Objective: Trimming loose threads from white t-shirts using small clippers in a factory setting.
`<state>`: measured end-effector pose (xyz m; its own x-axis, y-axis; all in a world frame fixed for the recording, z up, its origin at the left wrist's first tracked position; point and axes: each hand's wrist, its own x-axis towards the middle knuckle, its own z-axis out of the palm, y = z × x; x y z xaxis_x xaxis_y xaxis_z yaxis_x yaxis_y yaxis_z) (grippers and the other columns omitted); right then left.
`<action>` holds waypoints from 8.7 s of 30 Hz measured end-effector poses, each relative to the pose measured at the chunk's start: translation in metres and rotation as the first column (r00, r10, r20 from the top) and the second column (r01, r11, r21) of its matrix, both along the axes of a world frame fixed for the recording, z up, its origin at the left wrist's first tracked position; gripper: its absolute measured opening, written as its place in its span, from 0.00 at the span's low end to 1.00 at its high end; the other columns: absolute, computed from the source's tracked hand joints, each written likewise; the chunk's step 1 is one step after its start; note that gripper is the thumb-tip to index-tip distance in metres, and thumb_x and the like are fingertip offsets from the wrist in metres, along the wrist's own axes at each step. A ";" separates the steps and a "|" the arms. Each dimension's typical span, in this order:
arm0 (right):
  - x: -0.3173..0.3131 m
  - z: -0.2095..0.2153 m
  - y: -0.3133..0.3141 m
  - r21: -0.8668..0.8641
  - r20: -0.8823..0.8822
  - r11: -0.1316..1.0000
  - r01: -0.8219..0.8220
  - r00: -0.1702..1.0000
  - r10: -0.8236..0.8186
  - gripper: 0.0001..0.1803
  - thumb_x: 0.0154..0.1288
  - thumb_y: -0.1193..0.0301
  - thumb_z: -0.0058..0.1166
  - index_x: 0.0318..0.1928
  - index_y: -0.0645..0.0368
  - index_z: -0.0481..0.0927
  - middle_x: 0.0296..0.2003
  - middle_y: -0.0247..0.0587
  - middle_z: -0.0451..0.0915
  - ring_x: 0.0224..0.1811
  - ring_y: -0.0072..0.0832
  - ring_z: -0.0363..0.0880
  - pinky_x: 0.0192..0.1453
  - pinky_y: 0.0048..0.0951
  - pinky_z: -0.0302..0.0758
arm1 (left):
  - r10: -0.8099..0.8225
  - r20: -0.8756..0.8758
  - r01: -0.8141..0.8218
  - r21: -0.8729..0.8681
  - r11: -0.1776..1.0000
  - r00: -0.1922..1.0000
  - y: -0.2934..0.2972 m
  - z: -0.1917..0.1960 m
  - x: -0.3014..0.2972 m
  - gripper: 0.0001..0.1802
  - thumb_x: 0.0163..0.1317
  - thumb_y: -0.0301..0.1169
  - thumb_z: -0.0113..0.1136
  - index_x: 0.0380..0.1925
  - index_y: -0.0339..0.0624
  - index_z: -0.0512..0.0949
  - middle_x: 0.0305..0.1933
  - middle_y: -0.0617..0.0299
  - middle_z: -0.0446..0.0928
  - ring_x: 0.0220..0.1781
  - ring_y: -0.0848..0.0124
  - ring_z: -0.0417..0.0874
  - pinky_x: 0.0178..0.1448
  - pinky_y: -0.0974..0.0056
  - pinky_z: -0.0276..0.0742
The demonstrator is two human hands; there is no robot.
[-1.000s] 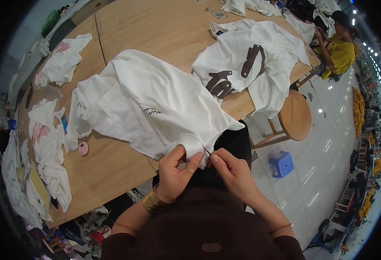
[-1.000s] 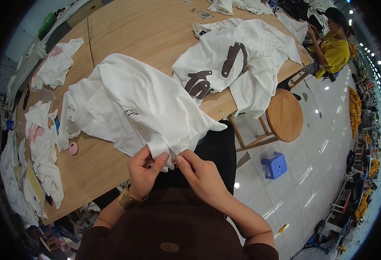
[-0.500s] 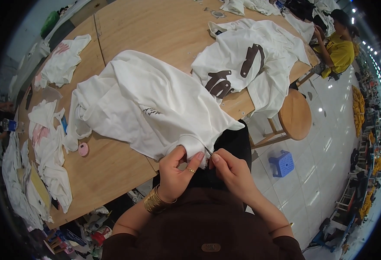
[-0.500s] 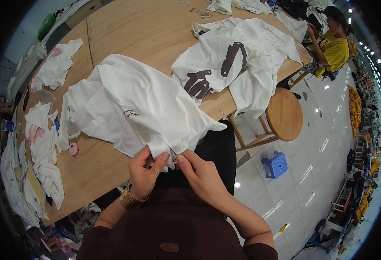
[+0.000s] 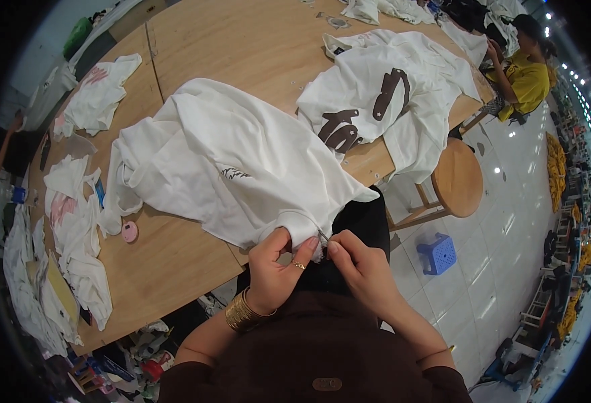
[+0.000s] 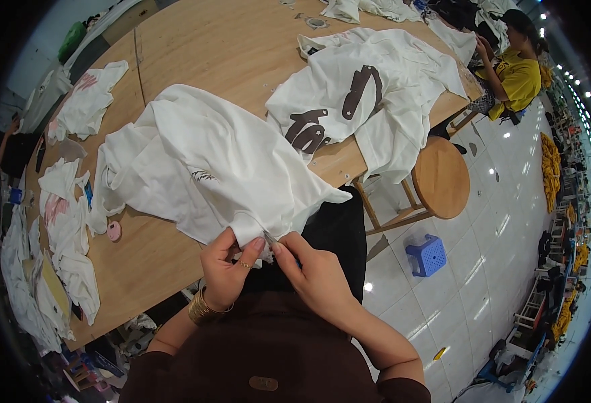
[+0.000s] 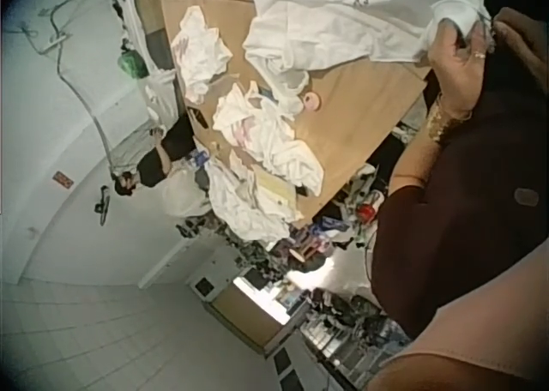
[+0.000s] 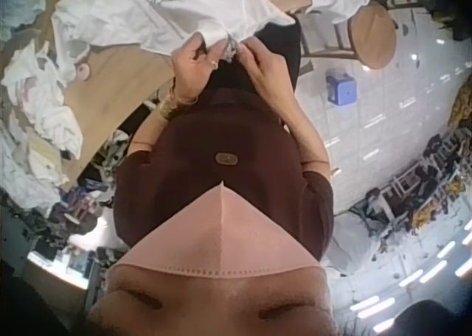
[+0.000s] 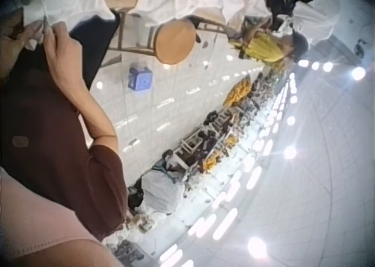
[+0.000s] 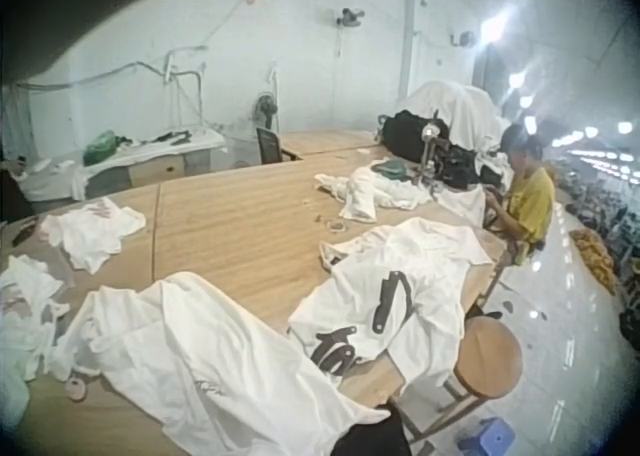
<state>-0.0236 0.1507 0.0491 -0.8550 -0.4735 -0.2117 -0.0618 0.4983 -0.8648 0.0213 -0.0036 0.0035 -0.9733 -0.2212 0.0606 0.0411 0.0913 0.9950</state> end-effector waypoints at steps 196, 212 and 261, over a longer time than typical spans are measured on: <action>-0.008 -0.002 -0.002 -0.336 0.448 0.940 0.049 0.887 0.114 0.19 0.72 0.58 0.35 0.31 0.59 0.71 0.20 0.24 0.63 0.19 0.11 0.55 0.22 0.14 0.54 | -0.282 0.032 0.156 0.773 0.614 0.959 -0.012 0.020 -0.010 0.19 0.66 0.29 0.44 0.55 0.33 0.60 0.54 0.47 0.71 0.54 0.65 0.74 0.59 0.60 0.67; -0.008 -0.001 -0.008 -0.351 0.440 0.932 0.086 0.894 0.083 0.18 0.72 0.60 0.35 0.32 0.59 0.71 0.19 0.24 0.63 0.19 0.11 0.56 0.21 0.14 0.54 | -0.326 -0.006 0.204 0.792 0.576 0.945 -0.016 0.018 -0.010 0.16 0.65 0.27 0.45 0.52 0.34 0.63 0.51 0.55 0.72 0.52 0.70 0.73 0.57 0.65 0.66; -0.004 -0.002 -0.008 -0.136 0.222 0.990 0.022 0.975 0.008 0.16 0.69 0.62 0.42 0.32 0.63 0.71 0.17 0.43 0.69 0.17 0.28 0.65 0.26 0.29 0.66 | -0.293 -0.024 0.260 0.538 0.802 0.956 -0.021 0.016 -0.007 0.16 0.62 0.24 0.47 0.50 0.33 0.63 0.45 0.64 0.66 0.47 0.80 0.67 0.53 0.72 0.64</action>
<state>-0.0277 0.1428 0.0470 -0.7975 -0.5052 -0.3297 0.1418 0.3743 -0.9164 0.0147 -0.0247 0.0194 -0.9961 0.0766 -0.0448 -0.0750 -0.4564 0.8866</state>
